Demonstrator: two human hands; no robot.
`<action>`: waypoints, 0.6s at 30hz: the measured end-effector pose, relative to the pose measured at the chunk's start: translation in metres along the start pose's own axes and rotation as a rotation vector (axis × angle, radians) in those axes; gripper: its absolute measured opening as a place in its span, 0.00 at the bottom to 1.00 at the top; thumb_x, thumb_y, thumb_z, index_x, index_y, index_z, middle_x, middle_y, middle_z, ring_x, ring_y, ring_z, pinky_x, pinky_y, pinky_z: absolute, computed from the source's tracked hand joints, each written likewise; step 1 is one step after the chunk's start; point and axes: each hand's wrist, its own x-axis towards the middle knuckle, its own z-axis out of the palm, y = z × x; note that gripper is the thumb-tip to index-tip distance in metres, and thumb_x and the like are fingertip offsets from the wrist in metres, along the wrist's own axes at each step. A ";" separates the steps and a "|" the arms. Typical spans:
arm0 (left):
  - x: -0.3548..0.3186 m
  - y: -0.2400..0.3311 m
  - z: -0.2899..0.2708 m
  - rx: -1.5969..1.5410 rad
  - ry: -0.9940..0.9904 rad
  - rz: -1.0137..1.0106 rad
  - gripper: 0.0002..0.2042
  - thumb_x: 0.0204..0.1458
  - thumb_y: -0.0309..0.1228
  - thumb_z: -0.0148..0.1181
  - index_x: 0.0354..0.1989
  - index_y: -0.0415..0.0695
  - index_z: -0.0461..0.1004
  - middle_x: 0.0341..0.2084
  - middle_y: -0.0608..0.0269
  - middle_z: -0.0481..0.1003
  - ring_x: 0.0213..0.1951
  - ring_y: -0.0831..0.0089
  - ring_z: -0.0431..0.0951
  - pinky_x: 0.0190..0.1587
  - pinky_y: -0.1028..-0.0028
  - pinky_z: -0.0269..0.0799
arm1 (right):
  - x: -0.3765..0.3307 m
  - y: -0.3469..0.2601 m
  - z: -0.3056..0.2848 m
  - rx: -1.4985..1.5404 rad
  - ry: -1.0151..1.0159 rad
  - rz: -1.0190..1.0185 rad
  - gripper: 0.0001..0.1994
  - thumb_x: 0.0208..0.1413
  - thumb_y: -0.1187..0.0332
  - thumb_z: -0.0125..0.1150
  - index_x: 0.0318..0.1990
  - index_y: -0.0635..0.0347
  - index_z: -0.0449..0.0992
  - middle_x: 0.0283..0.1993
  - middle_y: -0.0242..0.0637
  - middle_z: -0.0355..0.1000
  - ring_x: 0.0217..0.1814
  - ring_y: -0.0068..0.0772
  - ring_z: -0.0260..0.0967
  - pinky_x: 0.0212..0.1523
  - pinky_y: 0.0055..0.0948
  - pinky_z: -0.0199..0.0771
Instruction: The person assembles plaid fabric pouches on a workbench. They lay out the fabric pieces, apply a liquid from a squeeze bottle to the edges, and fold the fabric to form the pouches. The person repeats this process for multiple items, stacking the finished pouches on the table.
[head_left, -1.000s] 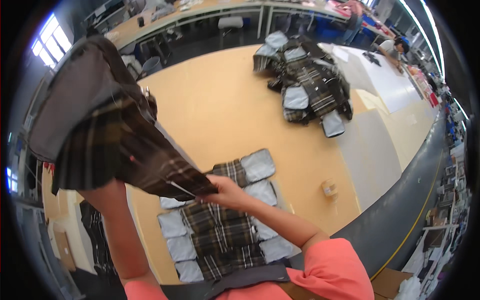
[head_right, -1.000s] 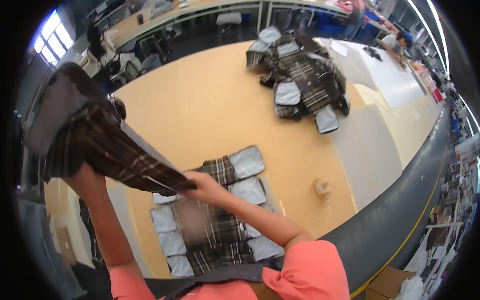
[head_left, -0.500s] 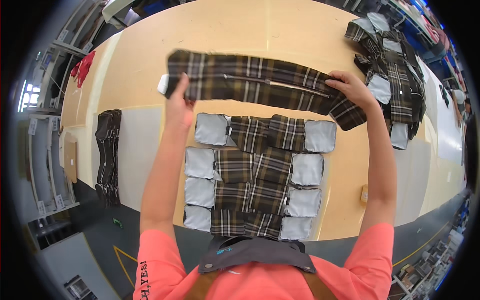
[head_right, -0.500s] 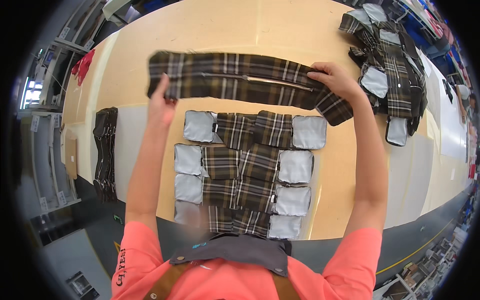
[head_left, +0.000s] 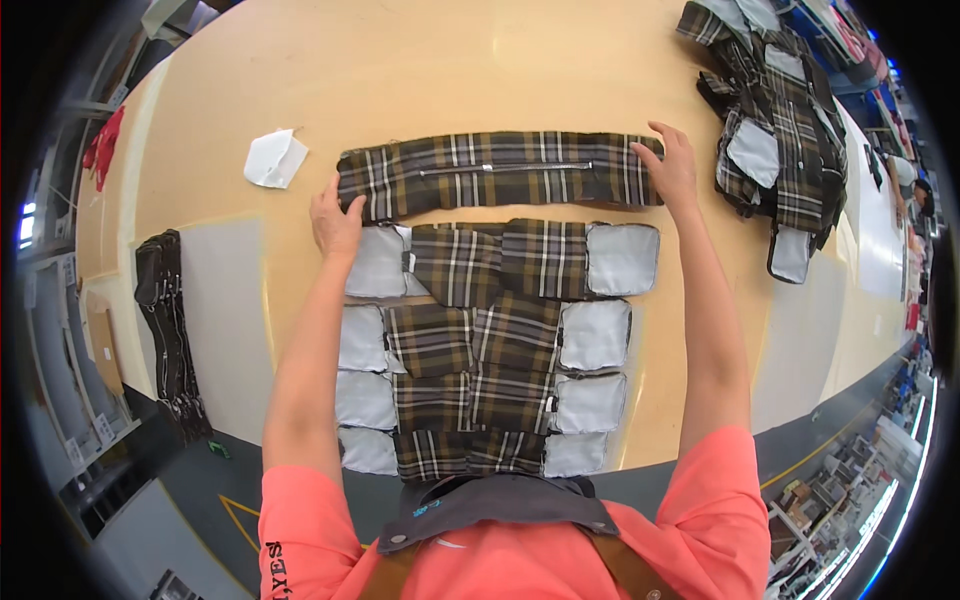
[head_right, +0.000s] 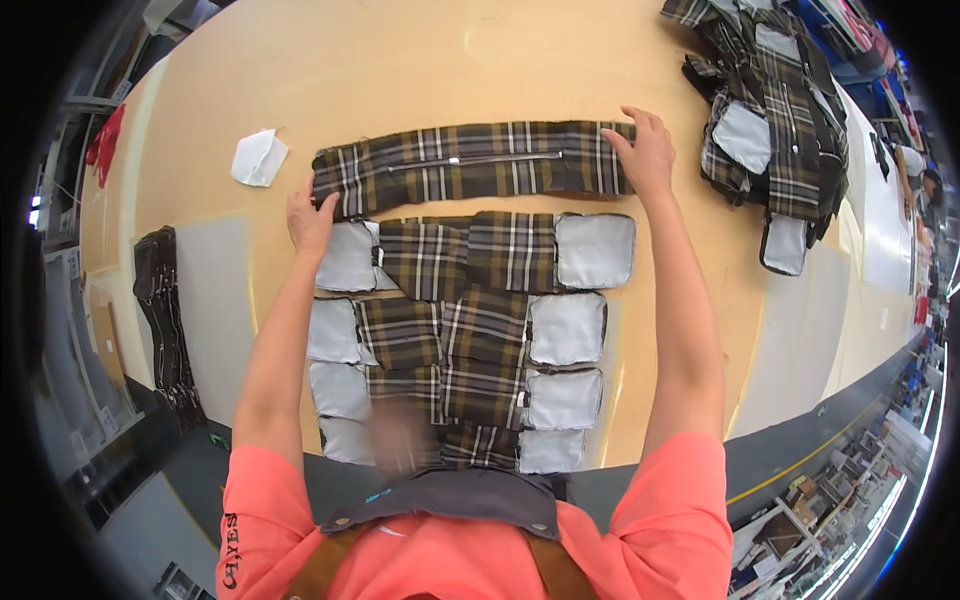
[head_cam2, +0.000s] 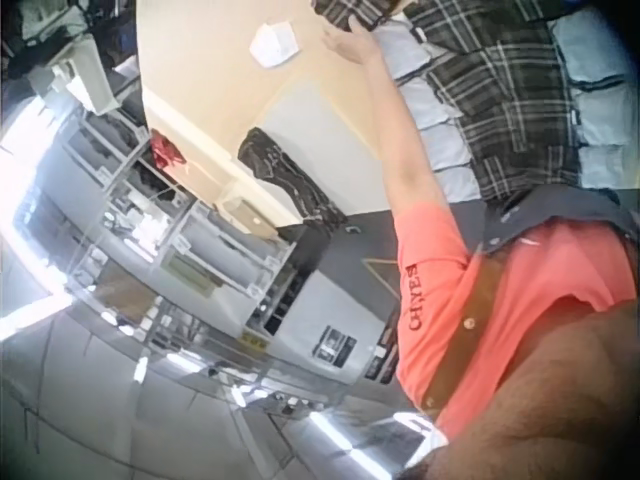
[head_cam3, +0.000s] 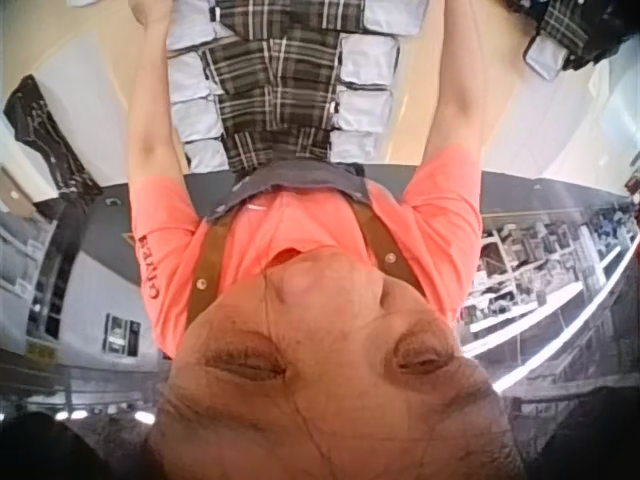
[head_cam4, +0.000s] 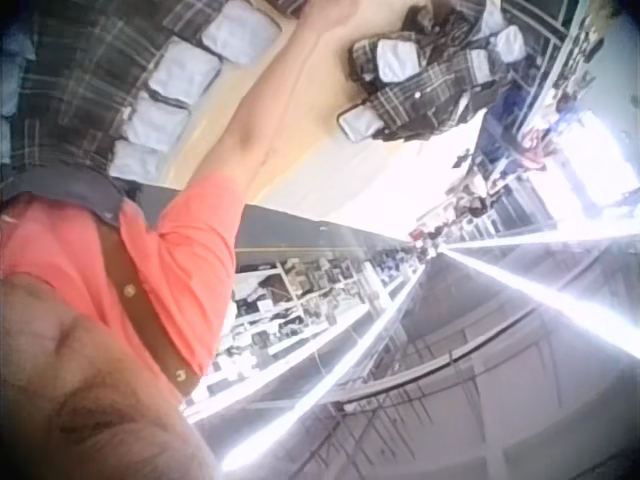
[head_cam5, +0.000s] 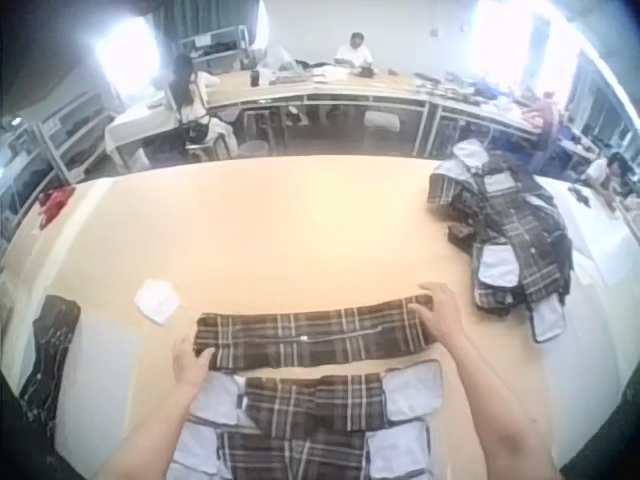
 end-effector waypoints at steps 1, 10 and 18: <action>-0.001 0.000 -0.001 -0.057 -0.018 -0.028 0.29 0.42 0.34 0.70 0.57 0.50 0.70 0.42 0.54 0.71 0.40 0.57 0.73 0.46 0.62 0.70 | -0.012 0.011 0.000 0.050 0.003 0.054 0.23 0.48 0.56 0.66 0.53 0.50 0.73 0.53 0.36 0.70 0.55 0.41 0.66 0.57 0.39 0.63; 0.007 0.007 -0.016 0.088 -0.060 0.141 0.12 0.46 0.29 0.65 0.42 0.50 0.78 0.31 0.60 0.73 0.37 0.62 0.74 0.41 0.65 0.71 | -0.062 0.010 0.020 0.252 -0.198 0.194 0.08 0.49 0.67 0.65 0.36 0.57 0.76 0.37 0.40 0.75 0.39 0.41 0.74 0.42 0.34 0.71; 0.007 0.046 -0.037 -0.105 0.064 0.265 0.05 0.49 0.27 0.61 0.35 0.47 0.79 0.28 0.61 0.74 0.35 0.63 0.75 0.39 0.67 0.71 | -0.055 -0.049 -0.010 0.515 0.145 0.135 0.07 0.49 0.78 0.57 0.36 0.58 0.74 0.38 0.38 0.70 0.44 0.37 0.69 0.45 0.33 0.70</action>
